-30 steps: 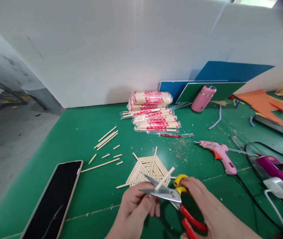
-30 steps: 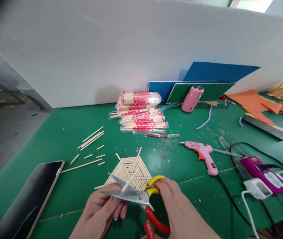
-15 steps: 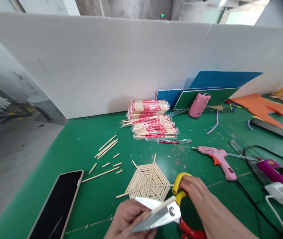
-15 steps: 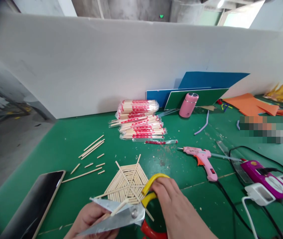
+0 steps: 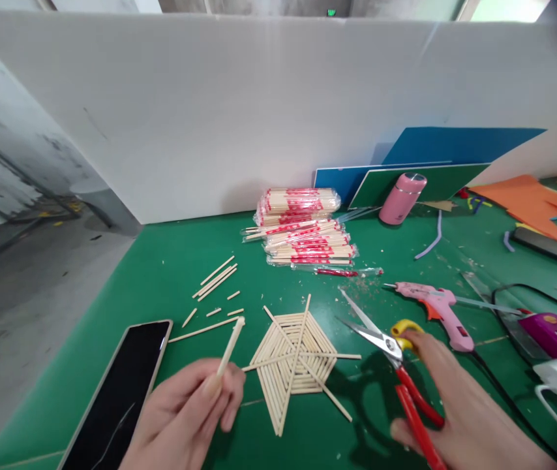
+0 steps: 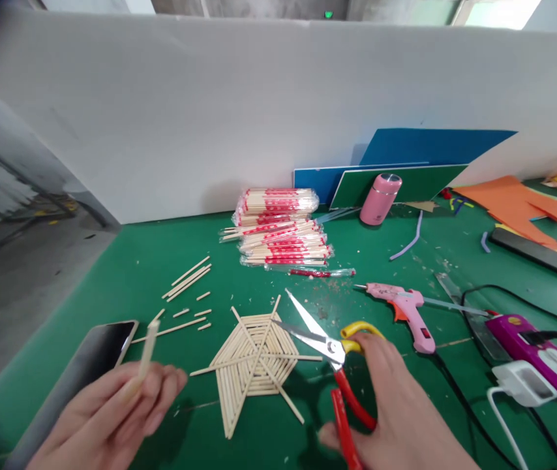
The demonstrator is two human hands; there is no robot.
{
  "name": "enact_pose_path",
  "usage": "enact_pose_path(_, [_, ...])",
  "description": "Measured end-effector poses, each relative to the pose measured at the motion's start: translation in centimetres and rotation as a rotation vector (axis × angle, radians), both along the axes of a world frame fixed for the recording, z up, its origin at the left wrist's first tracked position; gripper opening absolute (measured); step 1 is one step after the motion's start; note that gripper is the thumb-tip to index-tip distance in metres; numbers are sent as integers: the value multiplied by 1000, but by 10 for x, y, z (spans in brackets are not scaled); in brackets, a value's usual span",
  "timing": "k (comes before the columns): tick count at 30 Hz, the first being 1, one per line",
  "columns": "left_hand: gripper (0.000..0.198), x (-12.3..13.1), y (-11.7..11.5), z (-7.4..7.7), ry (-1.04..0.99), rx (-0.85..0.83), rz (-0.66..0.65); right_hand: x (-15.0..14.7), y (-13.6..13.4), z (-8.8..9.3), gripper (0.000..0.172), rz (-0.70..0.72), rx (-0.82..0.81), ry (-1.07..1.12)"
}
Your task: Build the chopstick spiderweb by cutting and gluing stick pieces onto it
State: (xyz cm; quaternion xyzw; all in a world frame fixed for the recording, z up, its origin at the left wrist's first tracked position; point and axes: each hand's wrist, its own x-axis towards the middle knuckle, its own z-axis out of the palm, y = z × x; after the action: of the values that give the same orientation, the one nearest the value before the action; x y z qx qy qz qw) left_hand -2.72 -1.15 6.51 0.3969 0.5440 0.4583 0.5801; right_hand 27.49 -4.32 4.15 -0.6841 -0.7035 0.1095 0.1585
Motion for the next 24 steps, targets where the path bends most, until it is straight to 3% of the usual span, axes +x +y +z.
enact_pose_path(3, [21,11,9,-10,83,65,-20,12,17,-14,51,-67,-8,-105])
enact_pose_path(7, [21,25,15,-19,376,166,-240,31,36,-30,52,-73,9,-307])
enact_pose_path(10, [21,28,11,-17,629,356,-402,35,32,-18,57,-67,58,-357])
enact_pose_path(12, [22,33,5,-16,778,486,-529,23,23,-1,48,-66,175,-297])
enact_pose_path(13, [23,36,1,-17,840,540,-601,11,18,7,41,-15,260,-217])
enact_pose_path(15, [24,43,-7,-21,927,637,-720,-18,7,17,36,236,328,-58])
enact_pose_path(17, [25,50,-17,-30,966,755,-747,-47,-1,15,36,478,224,28])
enact_pose_path(19, [25,52,-26,-41,974,866,-704,-68,-8,4,19,566,138,82])
enact_pose_path(24, [18,49,-41,-49,1091,834,-698,-80,-13,-20,26,576,65,129])
